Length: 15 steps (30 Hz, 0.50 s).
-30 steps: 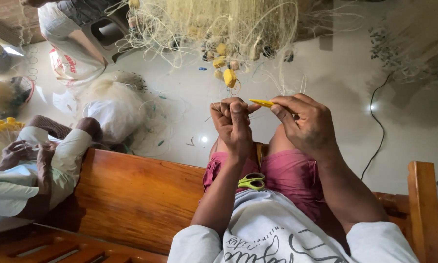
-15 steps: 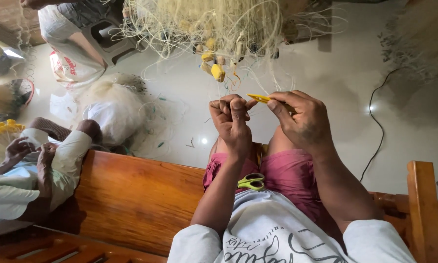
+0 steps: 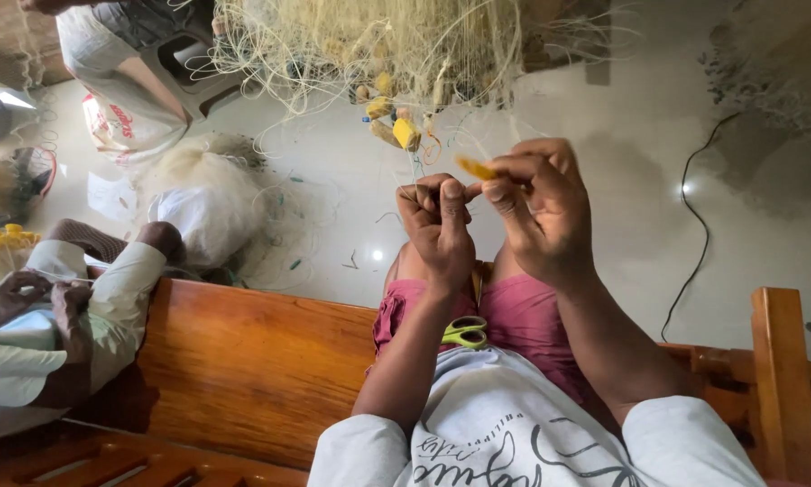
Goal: Attaching yellow foam floats to a fishing net using a yellow plastic shuttle
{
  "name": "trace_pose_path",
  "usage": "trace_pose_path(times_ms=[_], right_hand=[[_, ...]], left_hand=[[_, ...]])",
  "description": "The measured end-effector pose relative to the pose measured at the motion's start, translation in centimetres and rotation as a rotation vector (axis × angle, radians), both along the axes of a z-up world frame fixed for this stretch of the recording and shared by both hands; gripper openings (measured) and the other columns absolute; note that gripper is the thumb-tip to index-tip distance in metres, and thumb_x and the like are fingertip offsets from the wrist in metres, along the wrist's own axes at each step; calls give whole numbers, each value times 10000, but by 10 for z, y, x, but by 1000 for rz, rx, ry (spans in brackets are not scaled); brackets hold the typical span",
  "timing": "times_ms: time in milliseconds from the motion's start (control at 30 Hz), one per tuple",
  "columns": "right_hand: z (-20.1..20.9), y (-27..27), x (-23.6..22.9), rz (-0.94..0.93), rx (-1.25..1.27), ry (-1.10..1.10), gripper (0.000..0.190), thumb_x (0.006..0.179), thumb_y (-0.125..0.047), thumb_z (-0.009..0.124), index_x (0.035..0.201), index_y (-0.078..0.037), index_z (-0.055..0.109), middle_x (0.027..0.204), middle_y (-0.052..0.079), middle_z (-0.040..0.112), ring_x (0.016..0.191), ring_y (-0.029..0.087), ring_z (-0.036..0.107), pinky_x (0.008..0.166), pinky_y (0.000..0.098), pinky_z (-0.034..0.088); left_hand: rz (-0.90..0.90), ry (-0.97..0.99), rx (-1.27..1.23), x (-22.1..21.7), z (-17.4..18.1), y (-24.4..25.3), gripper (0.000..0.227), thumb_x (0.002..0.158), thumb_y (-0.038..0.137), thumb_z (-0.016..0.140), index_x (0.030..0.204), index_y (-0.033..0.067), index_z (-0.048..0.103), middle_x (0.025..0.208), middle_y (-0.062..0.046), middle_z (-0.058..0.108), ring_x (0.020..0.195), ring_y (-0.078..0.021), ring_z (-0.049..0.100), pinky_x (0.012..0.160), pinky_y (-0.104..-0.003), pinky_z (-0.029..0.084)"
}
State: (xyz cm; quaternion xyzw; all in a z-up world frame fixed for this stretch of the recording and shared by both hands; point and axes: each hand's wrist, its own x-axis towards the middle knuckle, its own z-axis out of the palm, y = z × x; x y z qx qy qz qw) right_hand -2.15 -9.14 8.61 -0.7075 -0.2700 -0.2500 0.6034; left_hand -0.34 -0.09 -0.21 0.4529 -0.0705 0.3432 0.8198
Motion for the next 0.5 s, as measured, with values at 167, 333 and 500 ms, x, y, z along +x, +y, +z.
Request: trace_pose_path(times_ms=[167, 333, 500], right_hand=[[-50, -30, -24, -203, 91, -75, 219, 1101, -71, 403, 1248, -115, 559, 1058, 4, 609, 836, -15, 532, 662, 159, 285], [-37, -18, -70, 222, 585, -182, 184, 1108, -386, 414, 1218, -240, 438, 812, -6, 473, 497, 123, 385, 516, 283, 522], [-76, -14, -98, 344, 620, 1, 176, 1080, -353, 452, 1207, -232, 463, 794, 3, 530, 572, 114, 466, 592, 307, 538]], left_hand=[[-61, 6, -81, -13, 0, 1, 316, 1016, 58, 572, 912, 140, 284, 831, -22, 482, 575, -49, 483, 783, -507, 617], [-185, 71, -117, -21, 6, 6, 262, 1019, 119, 506, 929, 141, 261, 889, -48, 399, 614, -90, 363, 839, -421, 630], [-173, 20, -200, -22, -5, 4, 276, 1017, 73, 531, 928, 134, 277, 901, -73, 477, 566, -88, 454, 784, -469, 642]])
